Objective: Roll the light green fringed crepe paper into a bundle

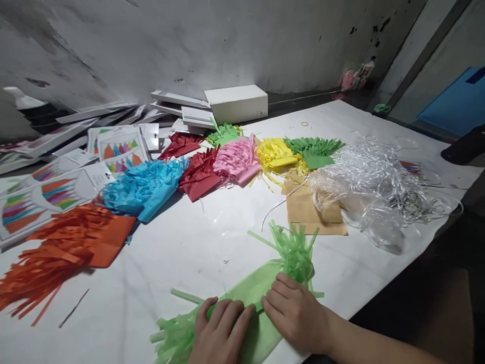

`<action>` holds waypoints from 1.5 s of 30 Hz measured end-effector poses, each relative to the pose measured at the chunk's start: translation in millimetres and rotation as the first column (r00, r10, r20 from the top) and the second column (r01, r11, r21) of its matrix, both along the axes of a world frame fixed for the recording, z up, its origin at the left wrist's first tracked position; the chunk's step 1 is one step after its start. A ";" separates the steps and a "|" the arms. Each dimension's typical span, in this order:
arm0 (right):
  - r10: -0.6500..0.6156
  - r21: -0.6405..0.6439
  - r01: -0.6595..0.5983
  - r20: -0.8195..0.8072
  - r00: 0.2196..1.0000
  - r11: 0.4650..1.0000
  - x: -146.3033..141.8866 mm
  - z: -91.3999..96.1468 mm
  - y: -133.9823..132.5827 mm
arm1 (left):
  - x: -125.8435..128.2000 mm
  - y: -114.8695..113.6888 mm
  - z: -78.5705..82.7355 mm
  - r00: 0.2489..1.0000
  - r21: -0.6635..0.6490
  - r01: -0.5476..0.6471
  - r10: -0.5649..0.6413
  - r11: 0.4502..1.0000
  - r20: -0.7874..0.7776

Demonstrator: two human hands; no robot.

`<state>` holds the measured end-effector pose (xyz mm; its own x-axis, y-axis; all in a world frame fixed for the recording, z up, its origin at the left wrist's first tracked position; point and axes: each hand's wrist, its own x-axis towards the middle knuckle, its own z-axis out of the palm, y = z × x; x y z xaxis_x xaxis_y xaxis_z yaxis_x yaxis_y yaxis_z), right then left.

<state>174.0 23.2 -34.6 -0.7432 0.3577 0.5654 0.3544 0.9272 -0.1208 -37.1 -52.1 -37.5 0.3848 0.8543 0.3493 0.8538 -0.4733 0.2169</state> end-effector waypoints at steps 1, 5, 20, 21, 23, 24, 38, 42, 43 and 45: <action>-0.004 -0.001 0.004 0.003 1.000 1.000 -0.7 -1.0 -0.3 | 1.0 0.0 0.2 1.000 -0.005 -0.009 0.009 1.000 0.004; 0.033 -0.023 -0.032 0.058 0.998 0.999 8.6 0.8 2.6 | 6.1 -2.5 -0.2 0.987 -0.014 -0.116 0.117 0.993 0.109; -0.333 -0.159 0.364 0.189 0.924 0.918 14.0 -9.6 -7.9 | 21.6 5.6 12.9 0.944 -0.204 -0.330 0.321 0.922 -0.077; -0.345 -0.152 0.377 0.198 0.917 0.914 13.3 -8.8 -8.1 | 22.3 6.3 13.9 0.944 -0.191 -0.329 0.323 0.925 -0.061; -0.310 -0.155 0.339 0.184 0.933 0.928 13.4 -5.9 -8.0 | 21.6 7.8 14.5 0.965 -0.143 -0.260 0.262 0.955 -0.006; -0.263 -0.152 0.289 0.166 0.950 0.945 13.8 -4.0 -7.6 | 21.1 8.6 14.4 0.975 -0.114 -0.218 0.222 0.969 0.016; -0.237 -0.151 0.222 -0.082 0.968 0.963 -2.8 6.4 7.4 | 16.4 5.0 -1.6 0.982 0.120 0.162 -0.147 0.980 -0.118; -0.485 -0.303 0.390 -0.377 0.789 0.870 24.0 28.9 35.2 | 14.5 6.4 -13.3 0.956 0.111 0.137 -0.102 0.984 -0.276; -0.539 -0.321 0.436 -0.416 0.732 0.840 38.4 32.9 44.9 | 11.3 9.8 -13.9 0.952 0.118 0.127 -0.088 0.985 -0.294; -0.631 -0.346 0.530 -0.490 0.602 0.774 76.3 38.4 64.1 | -0.7 18.8 -13.4 0.948 0.130 0.123 -0.078 0.984 -0.309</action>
<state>250.3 87.3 3.7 0.0801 0.7164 0.6930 0.6327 0.5007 -0.5907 -37.8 -33.3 -50.9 0.5728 0.7544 0.3207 0.8147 -0.5671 -0.1211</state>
